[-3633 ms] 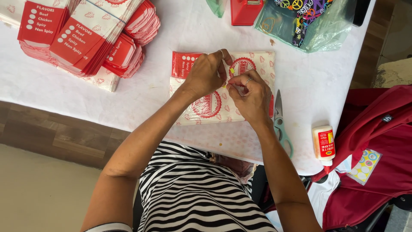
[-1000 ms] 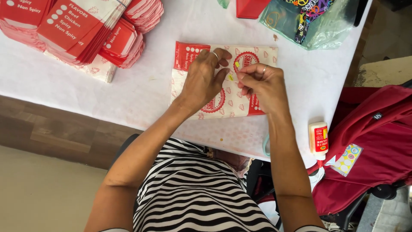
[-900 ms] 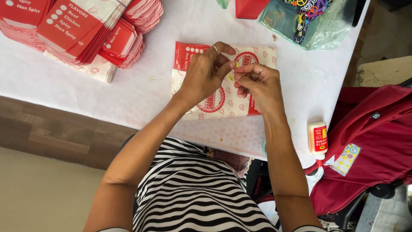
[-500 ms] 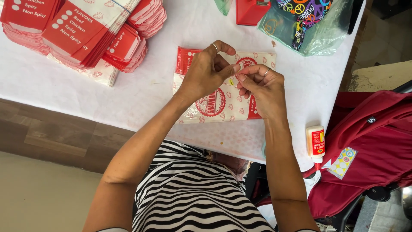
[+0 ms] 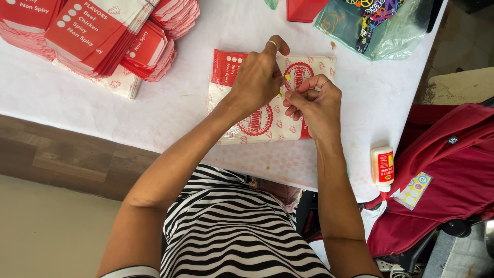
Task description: Organizing, folding, and applying adhesive to paper food bags for packaging.
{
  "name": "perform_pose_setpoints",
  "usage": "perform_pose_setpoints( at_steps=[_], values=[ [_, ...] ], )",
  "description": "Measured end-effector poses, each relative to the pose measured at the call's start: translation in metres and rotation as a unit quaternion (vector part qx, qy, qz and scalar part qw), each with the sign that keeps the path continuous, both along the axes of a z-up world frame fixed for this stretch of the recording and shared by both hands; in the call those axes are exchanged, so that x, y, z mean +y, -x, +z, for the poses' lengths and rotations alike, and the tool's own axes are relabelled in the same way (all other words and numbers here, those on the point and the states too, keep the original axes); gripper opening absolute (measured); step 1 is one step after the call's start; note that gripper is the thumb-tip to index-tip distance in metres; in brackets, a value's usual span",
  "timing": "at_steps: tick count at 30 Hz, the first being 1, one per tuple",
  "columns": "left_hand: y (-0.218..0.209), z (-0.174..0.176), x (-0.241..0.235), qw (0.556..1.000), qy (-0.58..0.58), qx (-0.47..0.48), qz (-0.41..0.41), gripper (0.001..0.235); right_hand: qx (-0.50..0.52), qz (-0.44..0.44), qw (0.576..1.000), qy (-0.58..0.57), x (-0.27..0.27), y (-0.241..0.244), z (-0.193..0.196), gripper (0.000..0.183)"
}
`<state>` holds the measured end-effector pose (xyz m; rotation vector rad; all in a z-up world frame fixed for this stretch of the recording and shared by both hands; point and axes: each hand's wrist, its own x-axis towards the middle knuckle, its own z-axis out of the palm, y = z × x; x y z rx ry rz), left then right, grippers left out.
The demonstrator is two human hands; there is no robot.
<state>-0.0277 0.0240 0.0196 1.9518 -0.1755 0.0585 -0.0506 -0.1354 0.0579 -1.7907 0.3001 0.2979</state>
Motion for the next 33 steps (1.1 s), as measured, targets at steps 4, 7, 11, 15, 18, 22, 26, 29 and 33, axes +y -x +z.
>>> perform_pose_setpoints(
  at_steps=[4,7,11,15,18,22,26,29,33],
  values=[
    [-0.003,-0.005,-0.006,0.996,-0.087,0.006,0.021,0.05,0.032,-0.002,0.999,-0.006,-0.002,-0.005,-0.002,0.031],
    [-0.004,-0.002,-0.006,0.993,-0.111,0.02,0.02,0.051,0.048,0.003,0.999,-0.002,0.0,-0.007,0.003,0.031],
    [-0.004,-0.004,-0.008,0.991,-0.125,0.051,0.005,0.057,0.06,0.013,0.997,0.056,0.007,-0.005,0.008,0.029],
    [-0.001,-0.027,-0.017,0.982,-0.188,0.027,0.001,0.065,0.036,0.029,0.987,0.157,0.022,0.001,0.011,0.024],
    [0.003,-0.041,-0.021,0.976,-0.207,-0.065,0.011,0.08,0.046,0.047,0.98,0.186,0.021,0.002,0.01,0.027],
    [0.009,-0.031,-0.012,0.984,-0.163,-0.064,0.024,0.078,0.045,0.048,0.973,0.221,0.017,0.01,0.013,0.034],
    [0.012,-0.033,-0.008,0.992,-0.101,-0.071,0.031,0.064,0.035,0.065,0.969,0.236,0.01,0.015,0.012,0.032],
    [0.011,-0.033,-0.006,0.994,-0.09,-0.041,0.035,0.063,0.02,0.086,0.968,0.235,0.004,0.015,0.007,0.031],
    [0.014,-0.039,-0.014,0.991,-0.104,-0.071,0.052,0.059,-0.009,0.103,0.95,0.295,0.004,0.018,0.01,0.018]
  ],
)
